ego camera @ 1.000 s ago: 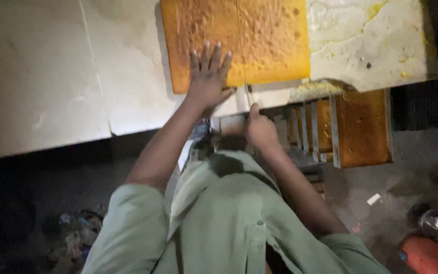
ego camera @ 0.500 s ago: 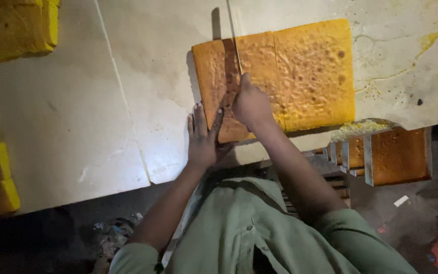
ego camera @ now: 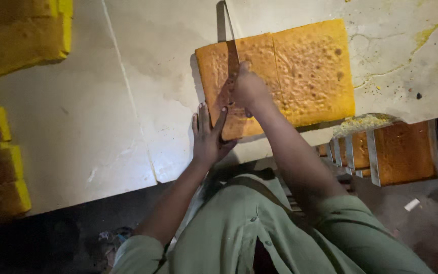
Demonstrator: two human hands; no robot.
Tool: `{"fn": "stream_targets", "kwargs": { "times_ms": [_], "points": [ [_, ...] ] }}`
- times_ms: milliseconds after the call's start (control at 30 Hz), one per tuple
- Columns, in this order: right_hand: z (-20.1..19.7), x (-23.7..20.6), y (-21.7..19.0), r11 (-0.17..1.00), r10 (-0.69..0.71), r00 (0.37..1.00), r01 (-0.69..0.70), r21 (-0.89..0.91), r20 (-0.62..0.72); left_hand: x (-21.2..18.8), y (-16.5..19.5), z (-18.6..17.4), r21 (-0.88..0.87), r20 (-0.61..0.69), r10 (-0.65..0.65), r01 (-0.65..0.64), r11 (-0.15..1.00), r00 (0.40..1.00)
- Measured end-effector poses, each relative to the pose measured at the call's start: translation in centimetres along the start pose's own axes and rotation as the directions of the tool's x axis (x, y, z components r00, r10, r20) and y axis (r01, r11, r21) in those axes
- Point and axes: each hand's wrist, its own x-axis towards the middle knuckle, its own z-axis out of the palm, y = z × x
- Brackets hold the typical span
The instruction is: The person removes a rectangular yellow food block from a metal tray, places it on a white work surface, and uses a long knife to cut the block into smaller rectangular pieces. The cut pieces are stacked on the left side of the table.
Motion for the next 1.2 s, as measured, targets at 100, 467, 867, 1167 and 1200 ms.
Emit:
{"fn": "stream_targets", "kwargs": {
  "times_ms": [100, 467, 867, 1167, 1200],
  "points": [
    [0.0, -1.7, 0.0, 0.999, 0.044, 0.995, -0.044, 0.0, 0.084, -0.6, 0.1, 0.5, 0.026, -0.026, 0.016, -0.016, 1.0, 1.0],
    [11.2, -18.1, 11.9, 0.973, -0.162, 0.986, 0.155, -0.169, -0.031, -2.7, 3.6, -1.2, -0.046, -0.053, -0.042, 0.039, 0.998, 0.998],
    [9.1, -23.2, 13.7, 0.978, -0.186, 0.971, 0.168, -0.124, -0.151, -2.3, 4.9, -0.8, -0.125, 0.006, -0.116, 0.116, 0.985, 0.993],
    [-3.4, -9.7, 22.0, 0.983, -0.103, 0.951, 0.051, -0.177, -0.293, -0.4, 4.5, 0.9, -0.009, -0.014, -0.104, 0.104, 0.995, 0.994],
    [-4.3, -7.7, 22.5, 0.981, -0.111, 0.949, 0.057, -0.186, -0.296, -0.1, 4.6, 0.8, -0.006, 0.017, -0.129, 0.13, 0.992, 0.991]
  ]
}}
